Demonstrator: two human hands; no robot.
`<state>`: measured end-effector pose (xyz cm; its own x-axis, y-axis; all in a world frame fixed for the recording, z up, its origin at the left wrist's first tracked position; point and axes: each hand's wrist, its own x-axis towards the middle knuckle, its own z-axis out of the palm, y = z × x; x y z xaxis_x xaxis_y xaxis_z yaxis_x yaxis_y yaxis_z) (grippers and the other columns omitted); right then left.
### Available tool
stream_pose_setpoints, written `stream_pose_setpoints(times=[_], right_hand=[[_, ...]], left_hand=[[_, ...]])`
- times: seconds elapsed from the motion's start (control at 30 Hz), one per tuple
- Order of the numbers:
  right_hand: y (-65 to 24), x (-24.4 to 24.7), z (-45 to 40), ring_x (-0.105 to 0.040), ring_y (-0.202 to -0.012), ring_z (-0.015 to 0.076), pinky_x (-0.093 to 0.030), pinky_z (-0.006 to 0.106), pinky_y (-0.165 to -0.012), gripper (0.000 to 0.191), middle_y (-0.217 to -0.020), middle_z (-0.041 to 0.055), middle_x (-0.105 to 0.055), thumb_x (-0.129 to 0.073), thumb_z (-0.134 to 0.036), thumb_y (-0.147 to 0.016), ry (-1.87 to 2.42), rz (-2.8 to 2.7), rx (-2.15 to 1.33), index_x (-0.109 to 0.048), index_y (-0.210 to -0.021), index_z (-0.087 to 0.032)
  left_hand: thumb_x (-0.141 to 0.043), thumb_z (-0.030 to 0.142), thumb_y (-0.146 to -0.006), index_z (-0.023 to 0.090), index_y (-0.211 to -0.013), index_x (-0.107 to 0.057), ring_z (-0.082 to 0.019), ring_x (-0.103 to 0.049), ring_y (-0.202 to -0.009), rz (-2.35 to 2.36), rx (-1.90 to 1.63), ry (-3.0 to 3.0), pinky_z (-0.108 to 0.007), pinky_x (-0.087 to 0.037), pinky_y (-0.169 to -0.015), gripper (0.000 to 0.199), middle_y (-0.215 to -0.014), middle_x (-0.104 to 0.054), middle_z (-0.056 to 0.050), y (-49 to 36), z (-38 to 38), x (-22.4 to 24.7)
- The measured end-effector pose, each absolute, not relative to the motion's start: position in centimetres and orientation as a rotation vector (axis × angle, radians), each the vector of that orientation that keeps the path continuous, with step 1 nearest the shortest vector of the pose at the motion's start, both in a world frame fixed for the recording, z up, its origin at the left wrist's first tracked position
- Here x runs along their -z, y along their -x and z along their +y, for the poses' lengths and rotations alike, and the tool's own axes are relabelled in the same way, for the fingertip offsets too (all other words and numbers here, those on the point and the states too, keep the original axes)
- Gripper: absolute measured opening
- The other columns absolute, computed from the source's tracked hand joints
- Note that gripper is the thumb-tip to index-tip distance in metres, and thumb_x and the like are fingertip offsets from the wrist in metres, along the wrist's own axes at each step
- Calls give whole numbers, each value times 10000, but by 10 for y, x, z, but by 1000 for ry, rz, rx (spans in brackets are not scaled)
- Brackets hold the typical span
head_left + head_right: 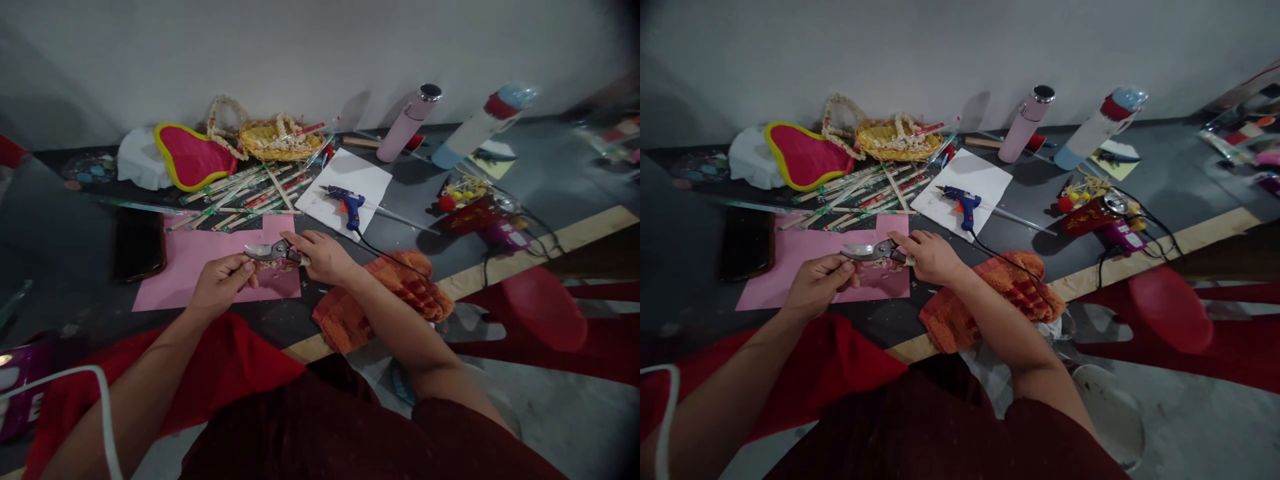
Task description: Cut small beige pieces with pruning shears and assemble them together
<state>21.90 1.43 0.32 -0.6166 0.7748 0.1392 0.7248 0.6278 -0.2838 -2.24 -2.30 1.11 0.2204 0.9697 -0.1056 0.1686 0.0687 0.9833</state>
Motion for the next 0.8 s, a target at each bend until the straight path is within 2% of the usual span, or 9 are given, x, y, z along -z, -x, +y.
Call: stream_pose_setpoints(times=[0.2,0.4,0.6,0.7,0.8], right_hand=[[-213,-2,8,-553,-844,201,-435,302,-771,565,-988,88,-590,-464,-218,-863,1333,-2588,-235,-353,-1416,-222],[-215,-1,15,-542,-942,228,-443,349,-836,628,-1079,110,-580,-459,-173,-833,1285,-2607,-221,-303,-1441,-190],[-231,-7,24,-493,-1079,234,-429,381,-914,660,-1218,112,-534,-490,-151,-814,1100,-2640,-277,-296,-1443,-201],[-242,-9,28,-513,-1063,230,-441,377,-903,668,-1212,105,-540,-508,-160,-822,1229,-2557,-267,-286,-1447,-243],[-252,-8,34,-532,-1053,248,-453,384,-897,639,-1180,96,-561,-536,-272,-859,1494,-2346,-212,-285,-1446,-277]], left_hand=[[-520,334,-846,148,-700,-633,-69,-393,-461,1263,-938,-1381,-197,-308,-438,263,-598,-595,-12,21,-24,-12],[-515,338,-848,161,-754,-644,-86,-470,-524,1373,-985,-1456,-194,-350,-464,238,-692,-650,-23,16,-25,-13],[-602,406,-808,154,-791,-649,-75,-448,-485,1216,-955,-1275,-190,-323,-448,257,-625,-619,-10,19,-25,-6],[-665,404,-759,157,-802,-638,-67,-447,-479,1138,-1125,-1034,-181,-317,-450,252,-593,-592,1,20,-22,-8],[-684,366,-748,149,-848,-641,-45,-398,-446,1146,-1227,-966,-171,-285,-428,243,-607,-596,1,18,-20,-11]])
